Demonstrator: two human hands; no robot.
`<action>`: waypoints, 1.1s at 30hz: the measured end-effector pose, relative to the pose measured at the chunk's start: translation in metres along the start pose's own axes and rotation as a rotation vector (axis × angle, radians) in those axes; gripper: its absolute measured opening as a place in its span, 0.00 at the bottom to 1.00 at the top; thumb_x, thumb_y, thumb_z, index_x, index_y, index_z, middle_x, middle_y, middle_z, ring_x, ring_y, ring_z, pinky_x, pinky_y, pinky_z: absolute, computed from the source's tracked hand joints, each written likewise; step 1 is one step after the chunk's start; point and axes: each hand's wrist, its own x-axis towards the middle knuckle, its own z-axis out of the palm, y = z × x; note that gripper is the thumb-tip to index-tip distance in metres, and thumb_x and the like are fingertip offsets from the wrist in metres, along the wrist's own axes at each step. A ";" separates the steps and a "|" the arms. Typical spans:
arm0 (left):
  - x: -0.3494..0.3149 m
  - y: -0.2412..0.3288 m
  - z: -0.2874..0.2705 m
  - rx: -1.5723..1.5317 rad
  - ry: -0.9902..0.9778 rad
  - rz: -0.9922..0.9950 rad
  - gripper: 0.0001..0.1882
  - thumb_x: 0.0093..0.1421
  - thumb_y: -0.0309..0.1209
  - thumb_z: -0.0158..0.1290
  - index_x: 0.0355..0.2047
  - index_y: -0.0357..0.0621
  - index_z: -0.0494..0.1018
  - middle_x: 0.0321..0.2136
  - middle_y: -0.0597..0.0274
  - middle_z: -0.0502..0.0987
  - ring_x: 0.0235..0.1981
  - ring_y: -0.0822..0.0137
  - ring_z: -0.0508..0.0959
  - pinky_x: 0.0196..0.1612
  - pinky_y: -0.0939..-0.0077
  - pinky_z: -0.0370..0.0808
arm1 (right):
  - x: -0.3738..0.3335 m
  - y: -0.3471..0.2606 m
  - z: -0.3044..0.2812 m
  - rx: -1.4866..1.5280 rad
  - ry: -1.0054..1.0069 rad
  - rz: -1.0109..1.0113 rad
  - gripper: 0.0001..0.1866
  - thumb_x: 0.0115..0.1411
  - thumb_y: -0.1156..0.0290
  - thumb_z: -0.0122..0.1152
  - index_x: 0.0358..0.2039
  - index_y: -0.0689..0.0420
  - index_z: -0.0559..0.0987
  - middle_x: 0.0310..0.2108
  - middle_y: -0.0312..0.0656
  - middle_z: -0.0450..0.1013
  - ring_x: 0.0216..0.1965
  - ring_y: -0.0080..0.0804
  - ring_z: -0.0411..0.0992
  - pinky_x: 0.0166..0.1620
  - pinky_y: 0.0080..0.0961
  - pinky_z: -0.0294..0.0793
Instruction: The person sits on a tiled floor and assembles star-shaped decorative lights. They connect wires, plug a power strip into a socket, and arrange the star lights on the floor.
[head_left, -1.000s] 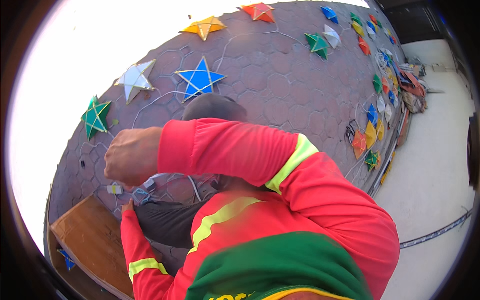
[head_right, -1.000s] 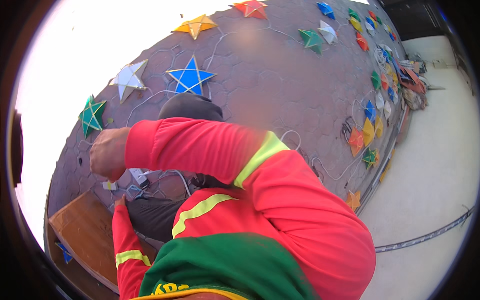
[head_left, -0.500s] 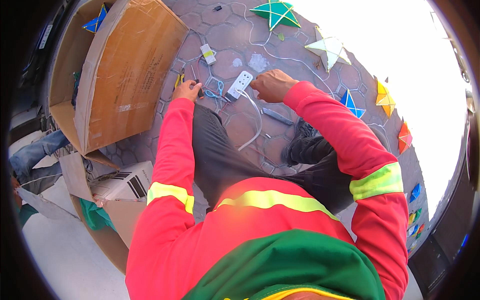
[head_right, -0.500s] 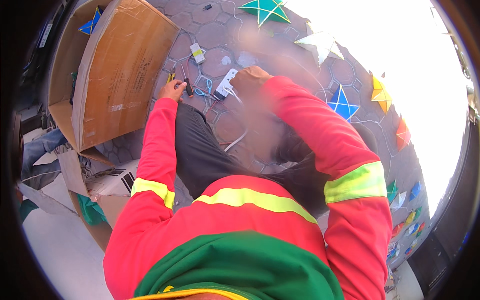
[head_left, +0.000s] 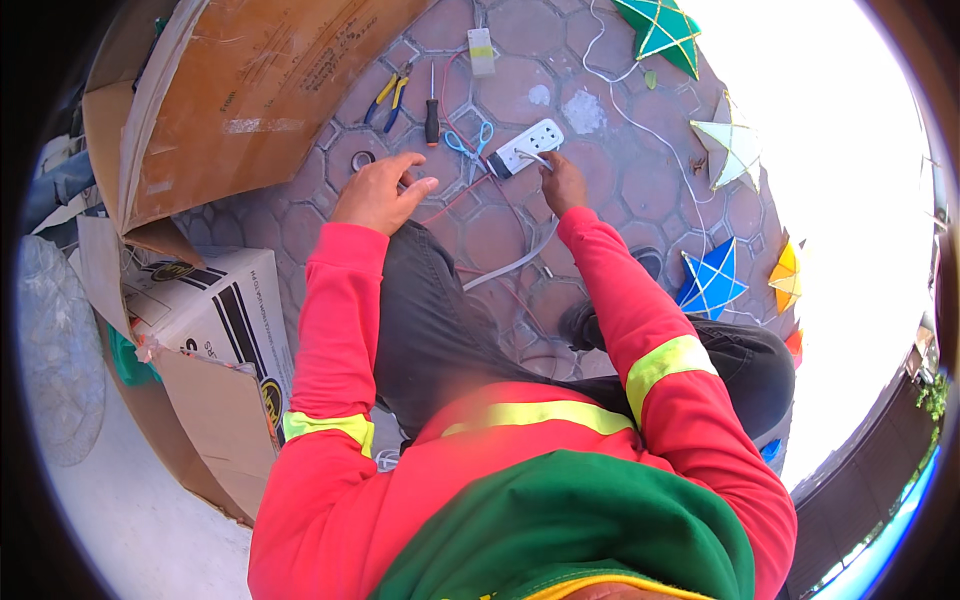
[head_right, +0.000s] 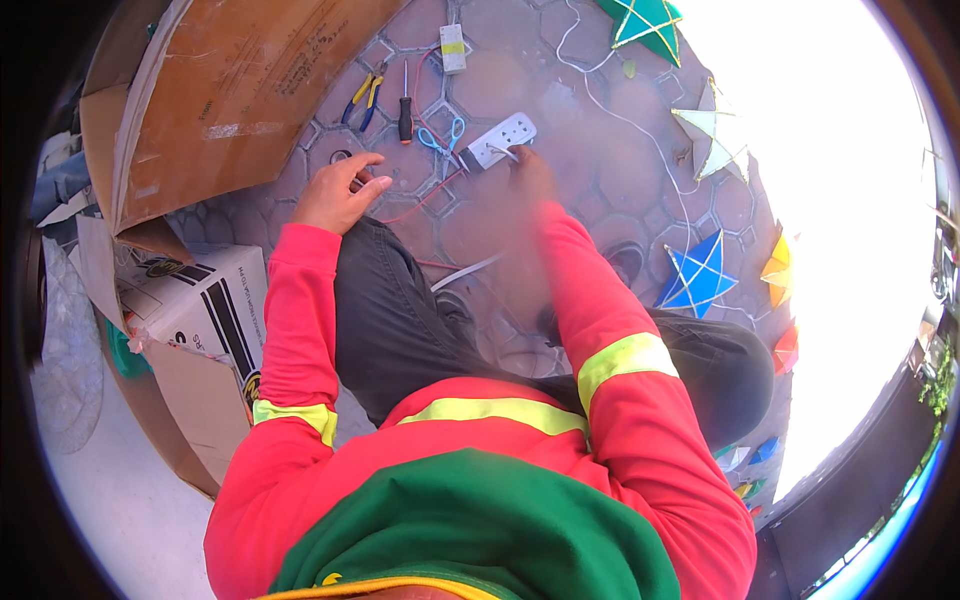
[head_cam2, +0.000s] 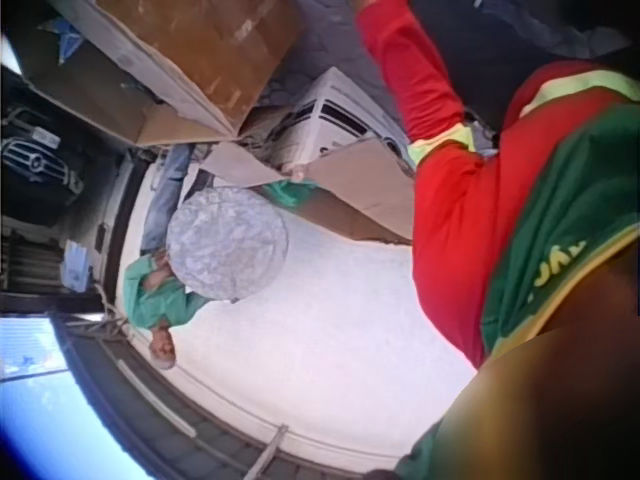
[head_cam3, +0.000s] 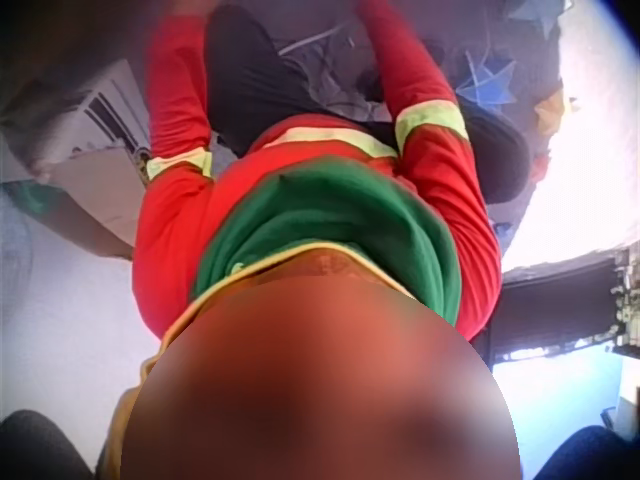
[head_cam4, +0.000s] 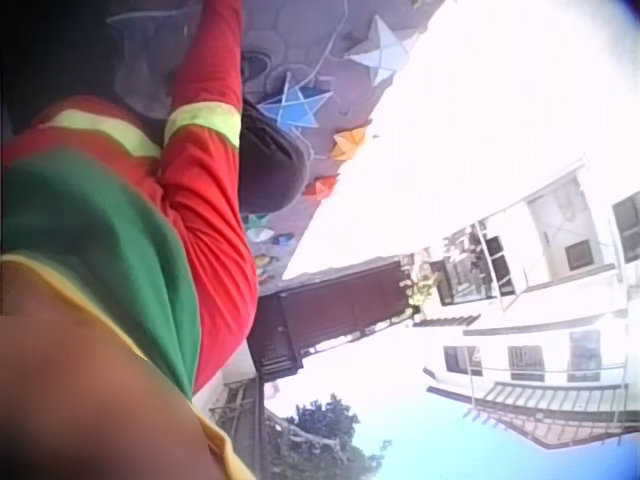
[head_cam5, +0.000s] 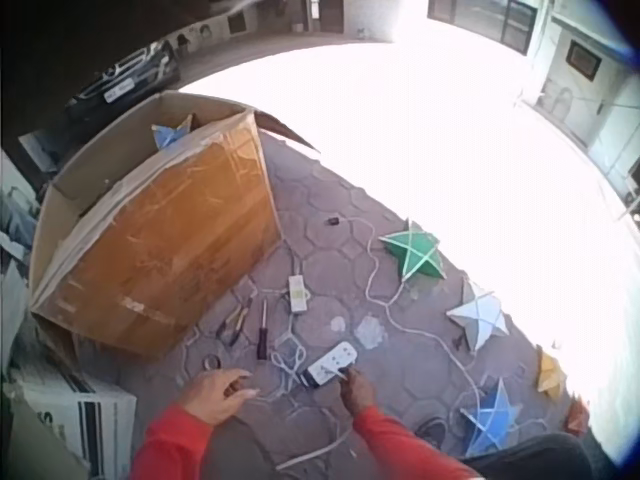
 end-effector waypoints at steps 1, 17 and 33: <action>0.000 0.000 -0.001 0.011 -0.005 -0.001 0.23 0.61 0.45 0.58 0.51 0.44 0.76 0.38 0.51 0.82 0.37 0.55 0.82 0.43 0.63 0.76 | 0.002 0.001 -0.001 0.011 0.002 -0.025 0.14 0.60 0.68 0.61 0.47 0.54 0.79 0.42 0.51 0.77 0.43 0.52 0.75 0.44 0.42 0.74; -0.005 0.002 -0.001 0.052 -0.089 -0.068 0.25 0.60 0.47 0.57 0.52 0.47 0.76 0.42 0.54 0.81 0.44 0.52 0.80 0.49 0.59 0.74 | 0.017 -0.025 -0.002 -0.327 -0.073 -0.228 0.07 0.62 0.69 0.56 0.35 0.56 0.80 0.35 0.47 0.74 0.36 0.51 0.76 0.38 0.44 0.76; -0.026 -0.009 -0.006 0.007 -0.050 -0.095 0.24 0.60 0.46 0.57 0.51 0.46 0.76 0.44 0.53 0.80 0.46 0.52 0.79 0.50 0.59 0.74 | 0.028 -0.028 0.006 -0.371 -0.022 -0.336 0.04 0.59 0.74 0.55 0.32 0.56 0.78 0.35 0.46 0.72 0.41 0.49 0.74 0.41 0.44 0.75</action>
